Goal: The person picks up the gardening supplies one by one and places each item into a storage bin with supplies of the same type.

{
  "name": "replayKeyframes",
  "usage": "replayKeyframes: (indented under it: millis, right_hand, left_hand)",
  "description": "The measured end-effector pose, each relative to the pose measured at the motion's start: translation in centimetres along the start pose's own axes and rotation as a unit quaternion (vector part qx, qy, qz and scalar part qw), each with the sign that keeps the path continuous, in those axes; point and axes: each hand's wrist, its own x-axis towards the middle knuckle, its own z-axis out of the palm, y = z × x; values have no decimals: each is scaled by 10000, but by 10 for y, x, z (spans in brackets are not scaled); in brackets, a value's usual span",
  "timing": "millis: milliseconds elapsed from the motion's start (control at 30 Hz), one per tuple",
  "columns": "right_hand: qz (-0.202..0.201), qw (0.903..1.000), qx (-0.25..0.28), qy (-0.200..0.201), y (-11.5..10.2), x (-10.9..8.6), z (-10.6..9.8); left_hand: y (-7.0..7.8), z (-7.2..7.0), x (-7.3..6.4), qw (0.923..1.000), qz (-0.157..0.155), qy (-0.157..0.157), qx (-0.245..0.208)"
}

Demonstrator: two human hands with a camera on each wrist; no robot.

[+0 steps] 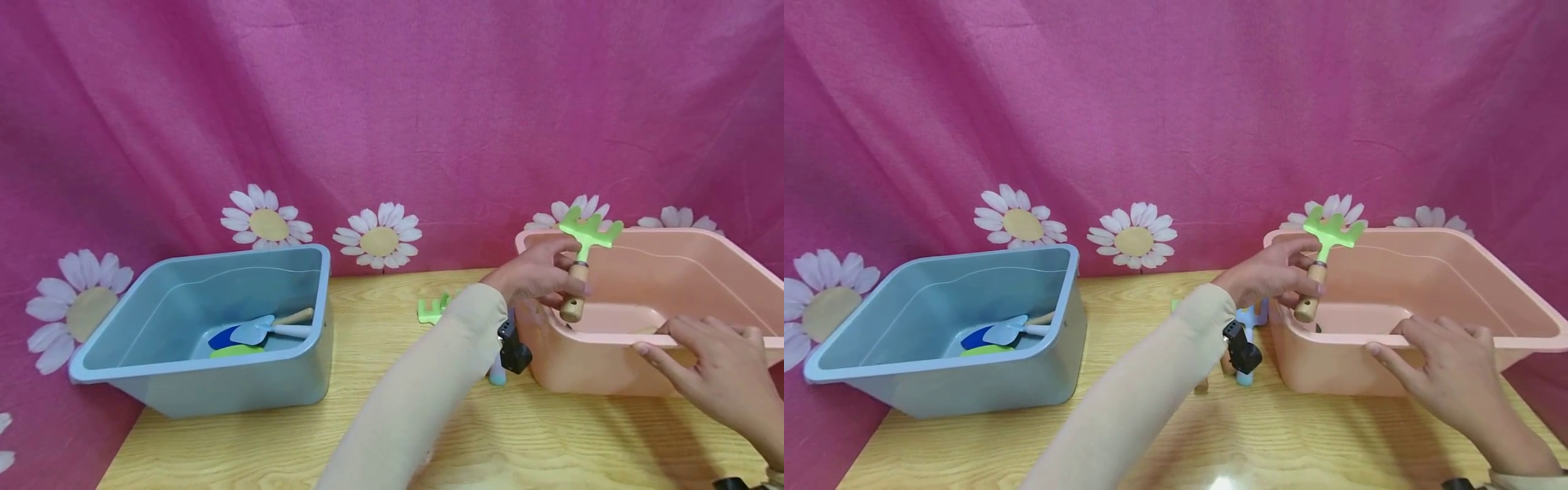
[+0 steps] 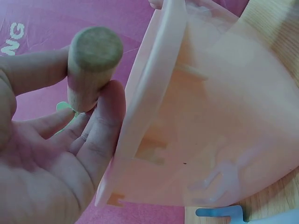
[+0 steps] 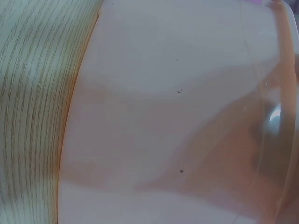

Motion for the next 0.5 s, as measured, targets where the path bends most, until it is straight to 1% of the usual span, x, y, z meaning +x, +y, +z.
replayKeyframes:
  millis: [167,233,333,433,500]
  right_hand:
    - [-34,10000,-32,41,-1,0,1]
    - [-71,9999,-60,51,-1,0,0]
    - [-97,9999,-64,73,0,0,1]
    - [-79,9999,-38,69,0,0,1]
    - [-50,10000,-37,48,1,-1,1]
  left_hand:
    - [-2,-3,-2,9997,-77,-3,-250]
    - [-3,-5,-4,9989,-113,59,-444]
    - [-4,-8,-5,9985,-2,140,-529]
    - [-6,-12,-6,9984,153,190,-502]
    - [-7,-15,-6,9983,186,208,-520]
